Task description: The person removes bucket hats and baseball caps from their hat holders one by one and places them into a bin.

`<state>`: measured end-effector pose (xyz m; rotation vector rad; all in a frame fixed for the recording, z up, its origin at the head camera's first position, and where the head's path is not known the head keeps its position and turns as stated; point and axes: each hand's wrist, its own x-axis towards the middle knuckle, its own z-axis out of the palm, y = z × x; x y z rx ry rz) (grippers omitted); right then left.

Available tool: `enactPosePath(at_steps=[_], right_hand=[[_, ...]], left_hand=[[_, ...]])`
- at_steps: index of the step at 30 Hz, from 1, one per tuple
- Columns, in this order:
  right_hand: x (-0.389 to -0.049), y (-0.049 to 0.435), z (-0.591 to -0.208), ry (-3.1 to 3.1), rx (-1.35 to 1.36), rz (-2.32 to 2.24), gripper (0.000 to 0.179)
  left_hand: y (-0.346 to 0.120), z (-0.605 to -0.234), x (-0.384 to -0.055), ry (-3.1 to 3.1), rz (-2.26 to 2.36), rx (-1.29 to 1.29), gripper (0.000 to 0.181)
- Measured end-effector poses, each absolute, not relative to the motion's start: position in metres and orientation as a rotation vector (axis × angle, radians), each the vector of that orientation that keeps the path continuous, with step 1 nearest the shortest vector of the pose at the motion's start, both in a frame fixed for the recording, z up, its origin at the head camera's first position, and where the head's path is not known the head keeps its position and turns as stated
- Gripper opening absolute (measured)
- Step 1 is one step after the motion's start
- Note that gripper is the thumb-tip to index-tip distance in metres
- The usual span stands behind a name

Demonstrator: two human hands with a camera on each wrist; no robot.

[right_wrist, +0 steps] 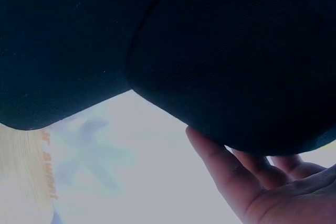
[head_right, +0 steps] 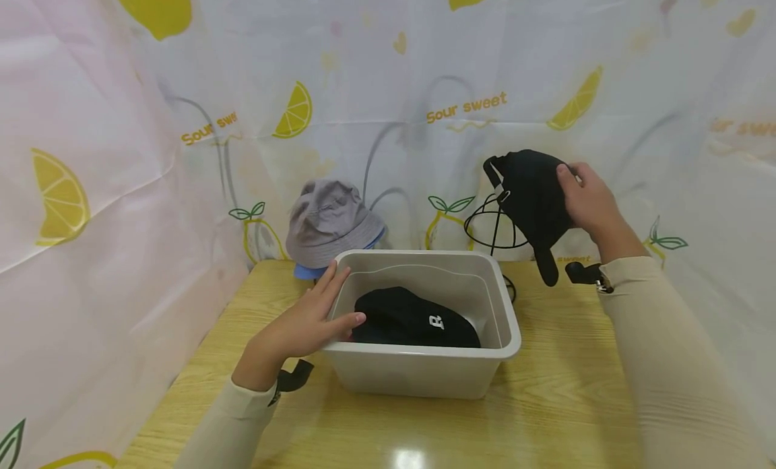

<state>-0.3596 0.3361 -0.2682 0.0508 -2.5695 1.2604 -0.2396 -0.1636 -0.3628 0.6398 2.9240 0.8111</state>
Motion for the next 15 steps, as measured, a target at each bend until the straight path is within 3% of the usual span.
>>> enactPosePath(at_steps=[15], right_hand=[[-0.345, 0.326, -0.243, -2.549, 0.076, 1.149, 0.077]], left_hand=[[-0.163, -0.362, -0.239, 2.916, 0.809, 0.627, 0.101]])
